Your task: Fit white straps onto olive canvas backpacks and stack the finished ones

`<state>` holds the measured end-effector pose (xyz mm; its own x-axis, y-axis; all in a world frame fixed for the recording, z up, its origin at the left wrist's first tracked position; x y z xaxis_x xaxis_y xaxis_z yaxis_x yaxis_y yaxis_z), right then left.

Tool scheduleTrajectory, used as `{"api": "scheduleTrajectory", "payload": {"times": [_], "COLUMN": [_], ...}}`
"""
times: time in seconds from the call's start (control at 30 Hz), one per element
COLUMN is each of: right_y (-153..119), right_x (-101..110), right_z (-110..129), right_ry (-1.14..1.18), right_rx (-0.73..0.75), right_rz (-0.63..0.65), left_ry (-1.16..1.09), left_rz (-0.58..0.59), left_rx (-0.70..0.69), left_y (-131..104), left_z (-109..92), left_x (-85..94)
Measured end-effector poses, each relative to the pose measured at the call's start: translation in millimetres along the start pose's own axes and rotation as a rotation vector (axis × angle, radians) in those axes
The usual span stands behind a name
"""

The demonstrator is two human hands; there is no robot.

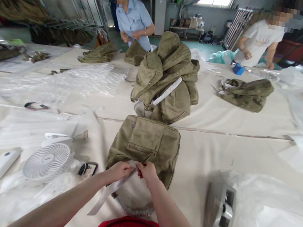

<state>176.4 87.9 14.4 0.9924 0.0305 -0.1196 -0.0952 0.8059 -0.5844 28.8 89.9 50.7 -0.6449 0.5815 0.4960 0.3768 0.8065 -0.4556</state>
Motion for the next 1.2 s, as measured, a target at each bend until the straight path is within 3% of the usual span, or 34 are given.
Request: {"api": "scheduleTrajectory", "payload": {"times": [0.2,0.5,0.6,0.7,0.87,1.2], "right_y": [6.6,26.1,26.3,27.0,36.3,49.2], "right_x": [25.4,34.9,50.0,60.0,65.3,66.0], "right_z": [8.4,11.6,18.1,21.0,13.0,6.4], "right_ry": [0.161,-0.080,-0.271,-0.298,-0.330,-0.330], "right_rx": [-0.112,-0.039,0.112,0.300,0.332,0.344], "right_rz": [-0.090,-0.097,-0.239,-0.310,-0.315,-0.200], "left_ry": [0.152,0.365,0.422,0.417,0.374,0.293], "left_rz": [-0.039,-0.104,-0.119,-0.124,-0.094,-0.099], "left_rx": [-0.012,0.089,0.077,0.063,0.031,-0.024], "left_y": [15.6,48.0,56.7,65.3,77.3,97.2], "left_z": [-5.4,-31.6,-39.2,-41.9,-39.8,-36.5], "left_x": [3.1,2.9,3.0,0.8,-5.4,-13.3]}}
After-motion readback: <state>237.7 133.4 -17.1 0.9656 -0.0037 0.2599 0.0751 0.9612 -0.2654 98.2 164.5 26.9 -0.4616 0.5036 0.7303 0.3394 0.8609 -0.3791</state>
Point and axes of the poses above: each hand's wrist, its own y-axis towards the middle knuckle, its own x-axis out of the back of the hand, z = x × y, the point moved 4 cm from there along y, towards the middle knuckle
